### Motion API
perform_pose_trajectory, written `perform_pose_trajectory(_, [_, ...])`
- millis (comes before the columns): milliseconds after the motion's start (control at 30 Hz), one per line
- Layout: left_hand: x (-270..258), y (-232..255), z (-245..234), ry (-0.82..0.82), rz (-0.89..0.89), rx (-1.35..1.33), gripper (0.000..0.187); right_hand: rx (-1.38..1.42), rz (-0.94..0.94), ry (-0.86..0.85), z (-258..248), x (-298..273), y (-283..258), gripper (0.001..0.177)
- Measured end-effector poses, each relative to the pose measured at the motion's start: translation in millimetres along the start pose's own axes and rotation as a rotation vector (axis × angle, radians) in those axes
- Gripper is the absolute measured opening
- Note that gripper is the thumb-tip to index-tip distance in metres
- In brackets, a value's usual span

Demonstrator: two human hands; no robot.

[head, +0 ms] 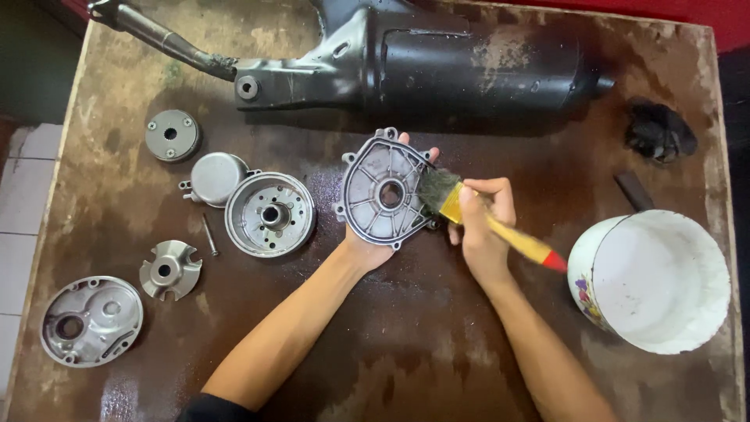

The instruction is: The person scrubs various disassembled metal mechanical parts with a brush dipped in a liquid from a white bowl. They handle several circular and irregularly shaped components, cleaning them one by one on a workbench.

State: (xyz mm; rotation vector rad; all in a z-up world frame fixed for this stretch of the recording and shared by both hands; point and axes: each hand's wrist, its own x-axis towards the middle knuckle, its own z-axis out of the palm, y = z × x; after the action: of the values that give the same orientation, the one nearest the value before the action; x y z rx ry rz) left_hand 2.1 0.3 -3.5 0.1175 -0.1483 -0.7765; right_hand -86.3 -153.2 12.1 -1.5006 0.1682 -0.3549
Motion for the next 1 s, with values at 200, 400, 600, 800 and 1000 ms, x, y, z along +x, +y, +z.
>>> perform_pose_trajectory(200, [1.3,1.9,4.2,0.104,0.038,0.123,0.061,-0.082,-0.053,-0.098,-3.2,-2.5,6.6,0.015])
perform_pose_trajectory(400, [2.1,3.3,7.4,0.095,-0.008,0.134,0.061,-0.08,0.003,-0.123,-5.3,-7.4,9.6,0.016])
perform_pose_trajectory(600, [2.9,3.0,1.9,0.054,0.002,0.077,0.063,-0.093,-0.102,-0.004,1.5,-11.5,15.2,0.019])
perform_pose_trajectory(800, [0.5,0.9,2.3,0.027,0.0,0.056,0.063,-0.055,-0.028,-0.044,1.3,-4.9,1.8,0.014])
perform_pose_trajectory(1000, [-0.3,1.2,1.9,0.096,-0.003,0.149,0.063,-0.03,0.003,-0.097,1.6,-4.7,5.1,0.014])
